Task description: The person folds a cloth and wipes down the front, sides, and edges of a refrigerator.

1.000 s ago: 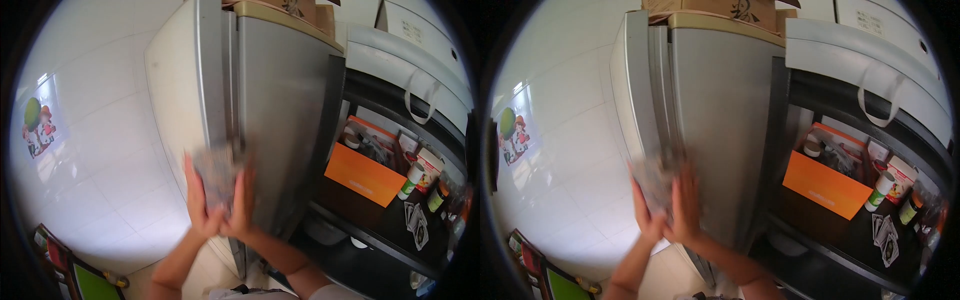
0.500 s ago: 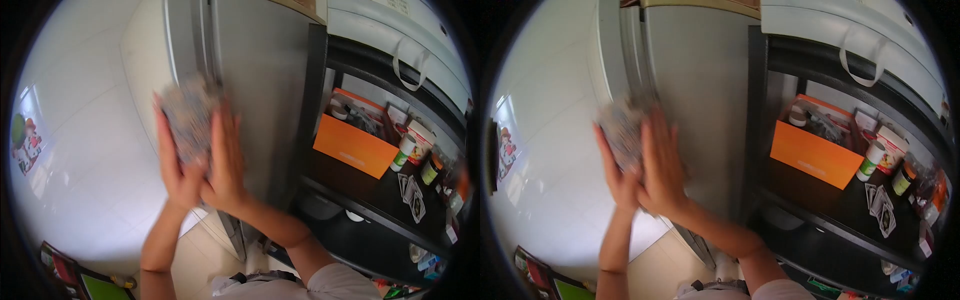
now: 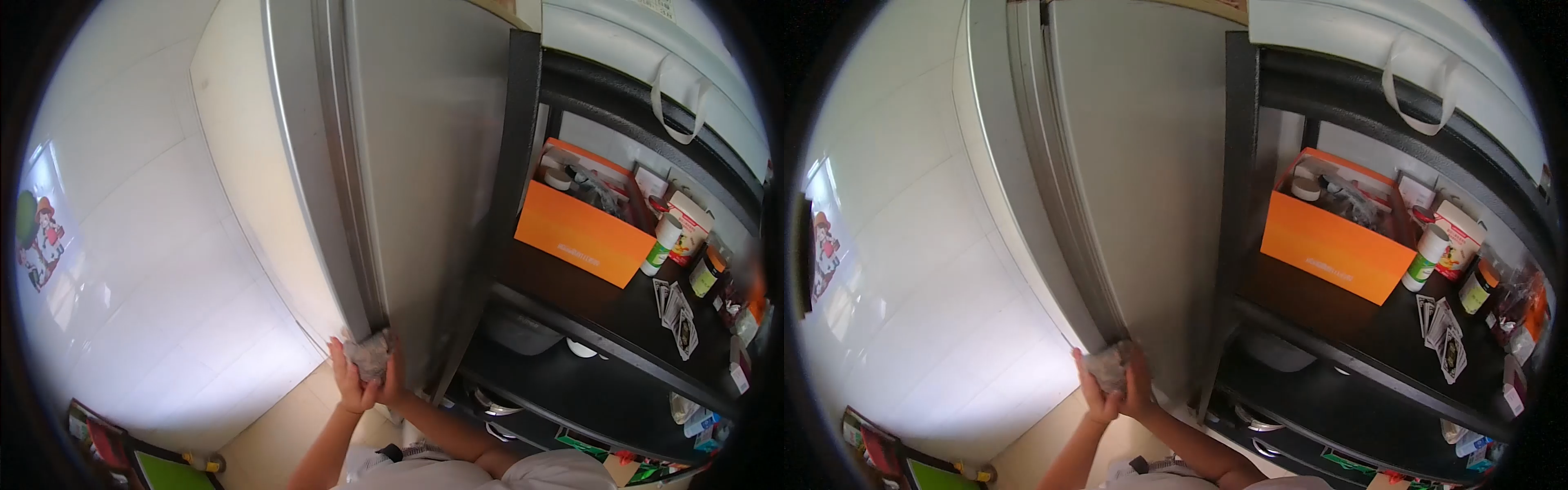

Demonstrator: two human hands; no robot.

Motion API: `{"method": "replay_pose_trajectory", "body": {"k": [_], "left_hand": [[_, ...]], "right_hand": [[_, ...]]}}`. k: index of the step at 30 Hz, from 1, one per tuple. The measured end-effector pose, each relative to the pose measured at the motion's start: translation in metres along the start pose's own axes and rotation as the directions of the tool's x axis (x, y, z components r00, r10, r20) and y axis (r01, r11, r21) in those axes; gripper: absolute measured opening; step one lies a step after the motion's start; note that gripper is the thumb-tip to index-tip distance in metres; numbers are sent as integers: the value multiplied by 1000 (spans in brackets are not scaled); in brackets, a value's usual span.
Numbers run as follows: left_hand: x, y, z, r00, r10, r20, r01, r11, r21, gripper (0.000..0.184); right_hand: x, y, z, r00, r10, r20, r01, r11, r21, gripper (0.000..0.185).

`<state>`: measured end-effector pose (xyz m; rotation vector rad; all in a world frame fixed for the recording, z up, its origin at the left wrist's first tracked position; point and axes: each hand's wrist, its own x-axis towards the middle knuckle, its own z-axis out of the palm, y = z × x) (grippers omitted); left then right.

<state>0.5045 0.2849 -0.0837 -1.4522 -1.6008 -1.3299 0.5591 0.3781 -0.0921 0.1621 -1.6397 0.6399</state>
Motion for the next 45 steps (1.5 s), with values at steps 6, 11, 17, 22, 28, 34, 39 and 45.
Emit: {"method": "replay_pose_trajectory", "body": {"k": [6,11,17,22,28,34,39,45], "left_hand": [[29,17,-4,999,6,-44,-7,1000,-8,80],[197,53,-47,943,106,-314,-139,986,-87,92],[277,86,-73,971,5,-239,-82,945,-317,86],[141,37,-30,947,-55,-315,-43,954,-295,89],[-63,-11,14,979,-163,125,160,986,38,86],[-57,10,15,950,-286,125,281,958,57,83],[115,32,-28,981,-79,-178,59,991,-119,96],[238,77,-62,971,-3,-239,-44,980,-191,87]], "right_hand": [[19,-17,-18,958,191,213,-202,979,32,70],[198,-57,-10,994,-84,65,79,994,75,76],[276,-73,-2,980,-193,-40,196,974,112,80],[139,-39,1,996,-89,15,89,996,12,72],[-91,23,-3,928,300,218,-301,953,-30,69],[-78,7,-14,888,375,265,-365,927,-88,69],[96,-36,1,998,62,25,-62,998,2,72],[237,-61,0,982,-186,-40,189,974,120,79]]}}
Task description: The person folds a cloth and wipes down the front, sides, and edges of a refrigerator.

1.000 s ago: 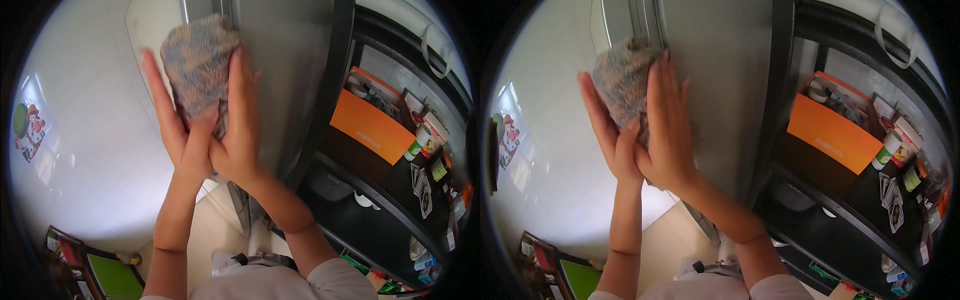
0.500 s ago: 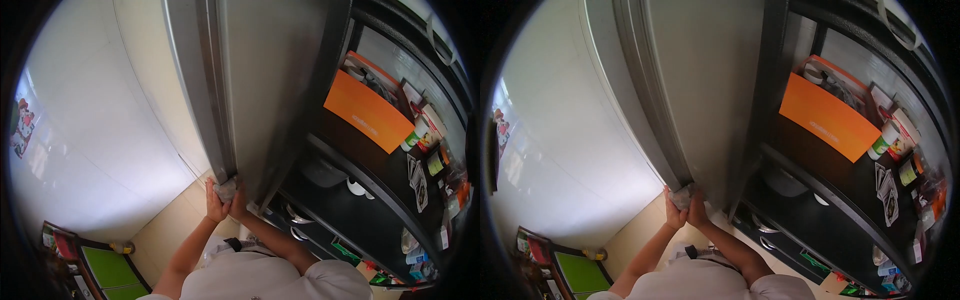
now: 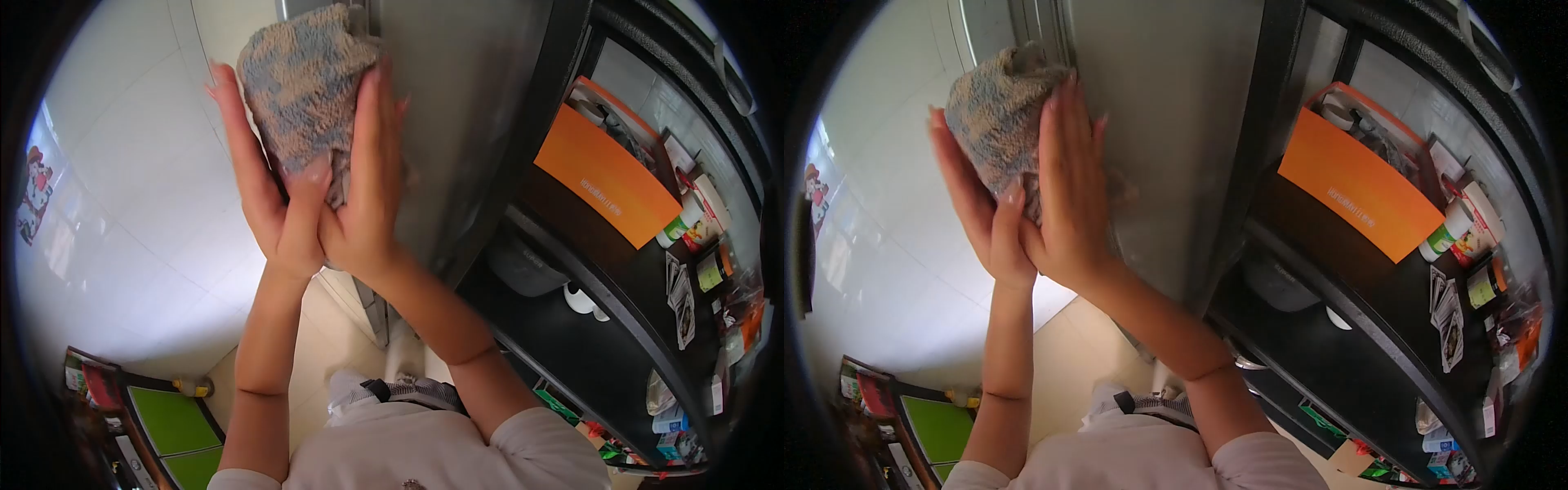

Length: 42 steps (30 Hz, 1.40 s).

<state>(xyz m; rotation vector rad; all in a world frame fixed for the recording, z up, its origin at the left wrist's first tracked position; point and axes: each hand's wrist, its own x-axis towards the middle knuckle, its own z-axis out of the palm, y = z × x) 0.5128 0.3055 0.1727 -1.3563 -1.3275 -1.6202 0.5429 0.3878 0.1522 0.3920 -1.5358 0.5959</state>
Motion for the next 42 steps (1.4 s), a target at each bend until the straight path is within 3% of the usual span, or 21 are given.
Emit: {"method": "replay_pose_trajectory", "body": {"k": [3,5,7,9,10,11,14,17,18,19,21,22,24,25,27,28,31,33,35,38,42], "left_hand": [[-48,-19,0,998,-51,-41,49,998,-35,80],[-109,-36,-5,985,-163,55,160,985,66,80],[-192,-62,-11,979,-90,180,48,972,228,73],[-277,-77,-16,938,-169,302,74,951,301,72],[-308,-79,-17,894,-266,361,143,932,333,73],[-329,-74,-19,836,-361,413,208,906,369,74],[-323,-48,-5,841,-448,303,312,860,404,76],[-290,-36,-2,873,-420,248,303,865,399,79],[-263,-32,-3,853,-440,281,303,855,421,82],[-225,-24,-2,886,-390,252,268,873,408,84],[-165,-7,-6,925,-321,206,277,936,216,89],[-139,4,-9,967,-236,98,219,963,156,82],[-93,12,-17,992,82,-100,-66,985,162,70],[-75,20,-17,968,120,-221,-94,988,125,67],[-62,25,-23,965,47,-257,-25,996,87,66],[-62,22,-21,977,-5,-212,31,992,119,66],[-76,-4,-13,996,-84,-2,83,969,232,70],[-84,-14,0,988,-117,96,85,954,287,72],[-90,-25,12,989,-119,90,89,954,287,72],[-97,-38,21,993,-113,26,101,956,274,74],[-98,-40,28,995,-98,-29,102,961,256,72]], "right_hand": [[-49,-1,0,996,86,29,-85,996,-14,75],[-119,5,0,989,145,13,-144,989,-45,70],[-218,15,1,973,228,27,-225,970,-87,67],[-329,33,-1,974,217,61,-211,973,-90,68],[-368,30,-7,833,534,143,-535,844,-39,70],[-390,24,-14,586,775,238,-795,607,-19,72],[-344,7,-29,709,631,316,-632,767,-112,65],[-325,4,-18,748,633,198,-644,765,-12,65],[-300,12,-12,842,513,167,-511,858,-57,68],[-276,20,-7,916,380,133,-366,923,-114,71],[-195,11,-5,964,263,24,-262,964,-31,71],[-168,1,-5,933,358,26,-359,931,64,68],[-95,6,-12,992,59,-111,-41,986,163,63],[-66,5,-22,990,51,-129,-45,998,52,61],[-11,6,-40,972,55,-228,-75,994,-80,54],[11,12,-44,950,70,-304,-104,990,-97,50],[33,52,-49,954,161,-251,-182,981,-63,50],[8,60,-43,953,219,-209,-262,943,-206,51],[-39,59,-42,936,302,-181,-327,936,-131,67],[-129,40,-33,890,427,-158,-445,890,-100,67],[-126,40,-30,863,468,-191,-503,830,-241,66]]}}
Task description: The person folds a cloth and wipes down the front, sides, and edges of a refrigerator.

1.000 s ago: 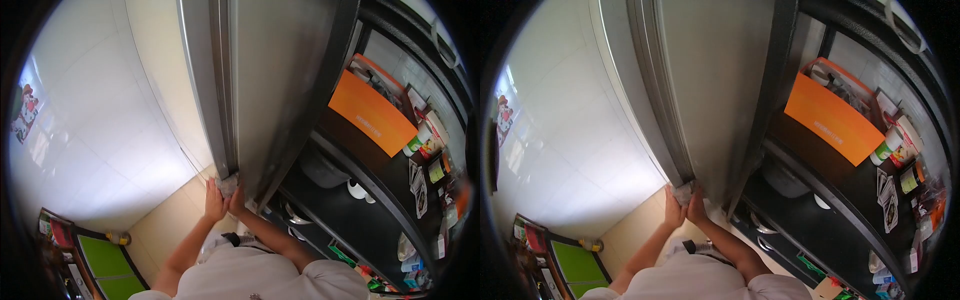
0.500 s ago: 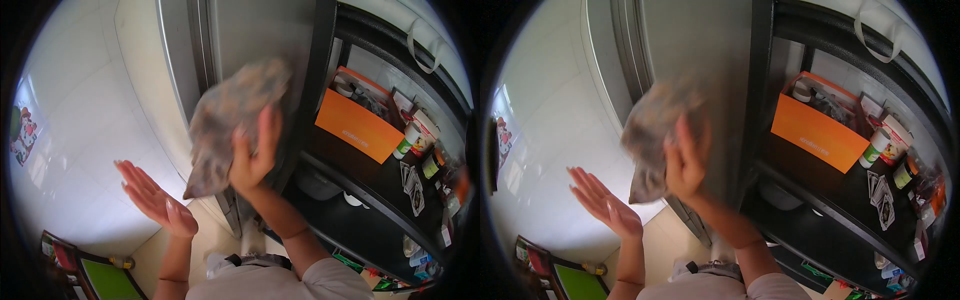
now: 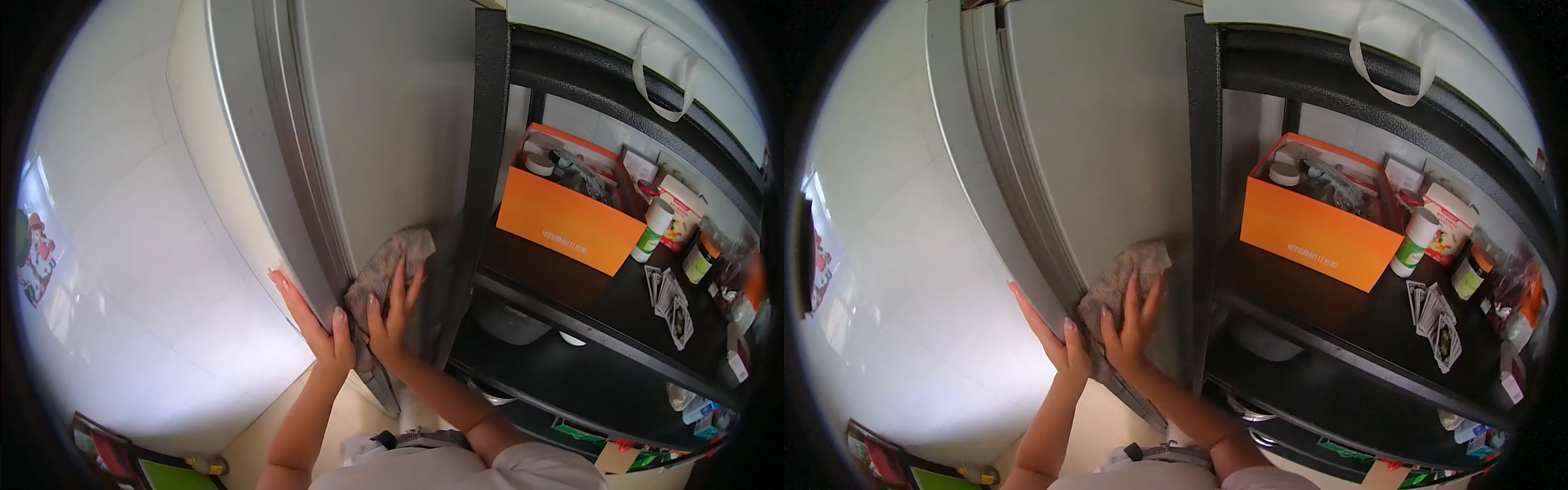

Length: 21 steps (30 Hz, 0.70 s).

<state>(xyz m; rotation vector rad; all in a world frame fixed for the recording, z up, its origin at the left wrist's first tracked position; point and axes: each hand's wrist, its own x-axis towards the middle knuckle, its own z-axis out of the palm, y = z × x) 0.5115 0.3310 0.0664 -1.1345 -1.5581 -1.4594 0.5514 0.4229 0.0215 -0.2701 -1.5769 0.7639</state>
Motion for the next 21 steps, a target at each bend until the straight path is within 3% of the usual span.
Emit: {"method": "replay_pose_trajectory", "body": {"k": [3,4,9,12,15,21], "left_hand": [[0,-1,-1,1000,6,1,-6,999,-38,69],[0,-1,0,1000,4,-2,-4,999,-54,69],[0,-3,-2,1000,-12,28,13,1000,-28,70],[-3,-7,1,1000,-21,7,22,999,-42,70],[-10,-12,4,998,-55,-9,54,995,-87,70],[-15,-14,2,995,-97,11,97,992,-85,70]], "right_hand": [[53,-24,-3,993,-113,34,114,993,-34,66],[81,-36,-4,974,-224,32,225,973,-46,64],[228,-83,6,801,-592,-89,595,804,3,58],[264,-111,0,844,-531,-71,531,847,-14,56],[257,-72,15,768,-612,-187,629,776,44,62],[56,23,-2,961,-276,5,276,960,44,60]]}}
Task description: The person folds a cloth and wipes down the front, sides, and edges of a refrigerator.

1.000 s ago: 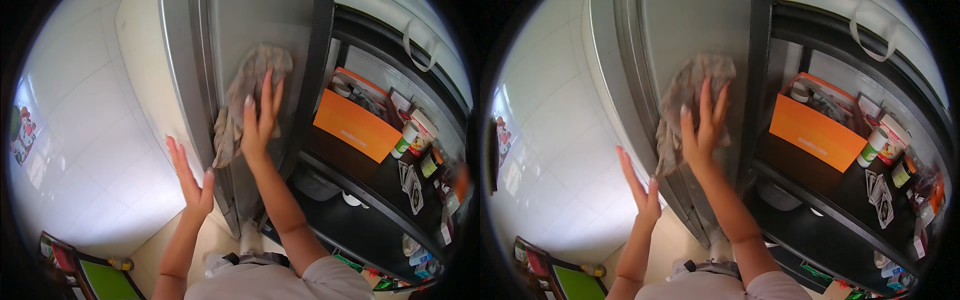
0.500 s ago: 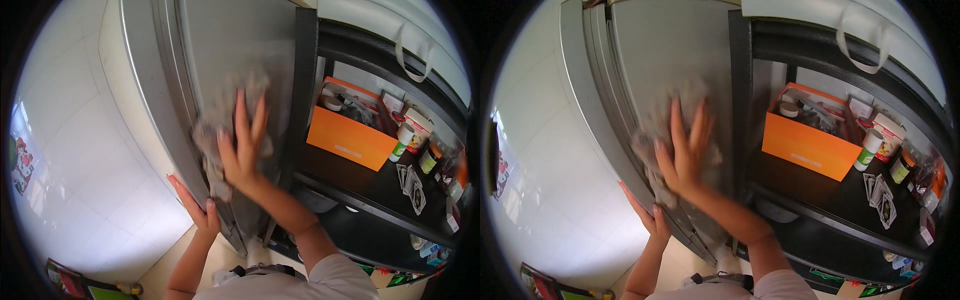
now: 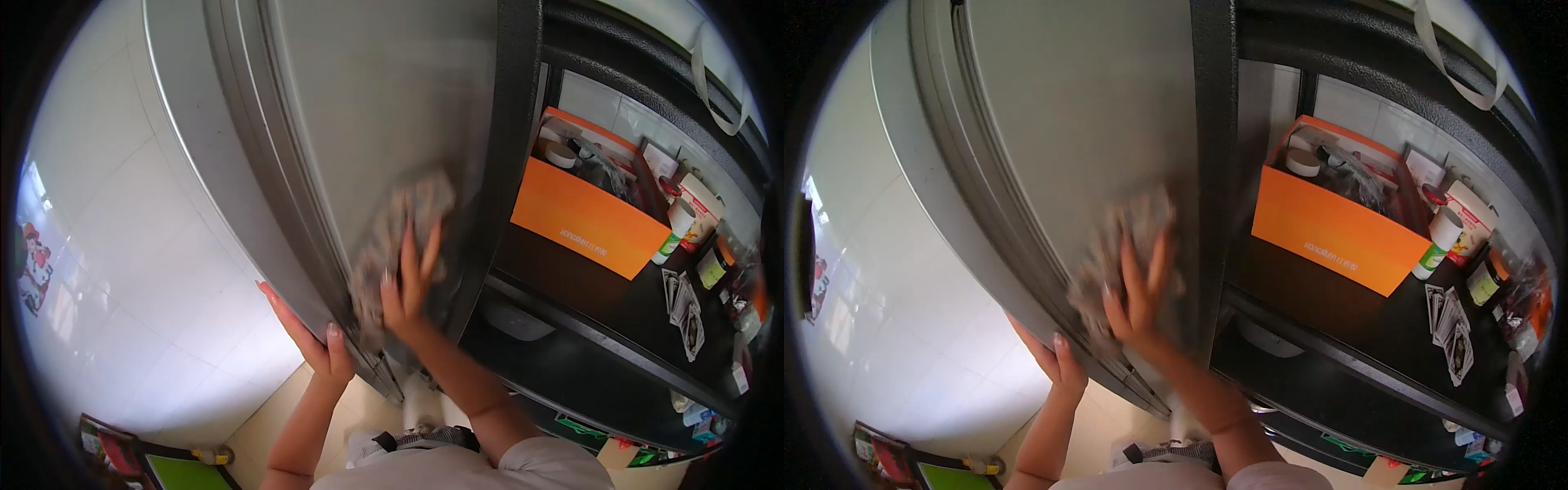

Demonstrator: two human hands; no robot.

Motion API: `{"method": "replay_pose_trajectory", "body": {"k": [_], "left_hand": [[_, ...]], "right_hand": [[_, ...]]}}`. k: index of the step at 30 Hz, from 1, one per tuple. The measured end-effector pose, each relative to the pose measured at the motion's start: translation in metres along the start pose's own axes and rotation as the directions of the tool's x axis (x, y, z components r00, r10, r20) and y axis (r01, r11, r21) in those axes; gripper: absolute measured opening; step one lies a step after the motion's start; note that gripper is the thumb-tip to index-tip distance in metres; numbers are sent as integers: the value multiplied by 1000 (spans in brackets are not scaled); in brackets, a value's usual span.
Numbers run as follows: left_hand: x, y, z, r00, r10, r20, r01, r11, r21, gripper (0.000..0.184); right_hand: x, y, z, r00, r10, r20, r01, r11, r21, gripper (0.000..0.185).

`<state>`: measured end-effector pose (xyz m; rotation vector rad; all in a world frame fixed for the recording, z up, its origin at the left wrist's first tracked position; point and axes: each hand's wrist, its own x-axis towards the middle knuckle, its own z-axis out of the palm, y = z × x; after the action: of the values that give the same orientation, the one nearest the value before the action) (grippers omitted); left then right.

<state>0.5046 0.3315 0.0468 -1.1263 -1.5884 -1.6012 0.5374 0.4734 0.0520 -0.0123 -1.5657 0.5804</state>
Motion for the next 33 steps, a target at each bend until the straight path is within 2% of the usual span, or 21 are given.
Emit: {"method": "replay_pose_trajectory", "body": {"k": [3,6,8,10,11,14,16,17,19,22,25,27,28,29,30,33], "left_hand": [[3,4,-1,1000,-15,6,15,1000,-1,70],[4,0,3,999,29,-15,-29,1000,-12,69],[4,2,-2,999,53,-7,-53,999,-13,68],[9,8,0,997,73,-15,-73,997,-23,67],[11,10,-1,998,67,-1,-67,998,-8,69],[14,15,-2,998,54,21,-54,998,24,73],[14,15,-2,998,56,16,-57,998,24,72],[13,15,-2,999,53,11,-54,998,26,72],[12,12,-2,999,48,6,-48,998,27,72],[11,11,-1,999,50,-1,-50,999,21,72],[13,13,-1,998,64,14,-64,997,37,72],[12,12,-2,998,56,5,-56,997,46,72],[11,11,-1,999,51,3,-51,998,47,72],[10,11,-1,999,54,-3,-54,998,42,72],[10,11,-1,998,58,-4,-58,998,36,72],[12,8,1,997,75,-7,-75,997,24,72]], "right_hand": [[-133,15,0,994,108,23,-106,993,-56,59],[-109,-12,3,962,274,-15,-271,957,100,57],[-43,-31,0,967,256,5,-254,958,135,57],[39,-36,-2,993,117,13,-117,993,-2,58],[82,-36,6,995,37,-92,-38,999,-6,59],[198,-44,15,968,-182,-172,189,982,25,59],[257,-65,8,975,-178,-136,177,984,-19,56],[253,-63,10,976,-160,-148,165,986,17,55],[237,-54,12,978,-124,-170,140,986,86,54],[180,-34,8,974,-165,-154,181,979,94,55],[60,-4,-2,998,40,-54,-43,998,-40,56],[-46,11,-5,973,231,-4,-231,972,37,60],[-98,17,-4,961,277,0,-277,960,48,60],[-141,17,-4,955,294,28,-293,956,-31,60],[-149,6,-6,947,316,51,-309,944,-111,59],[-126,-1,-4,966,257,33,-256,966,-26,58]]}}
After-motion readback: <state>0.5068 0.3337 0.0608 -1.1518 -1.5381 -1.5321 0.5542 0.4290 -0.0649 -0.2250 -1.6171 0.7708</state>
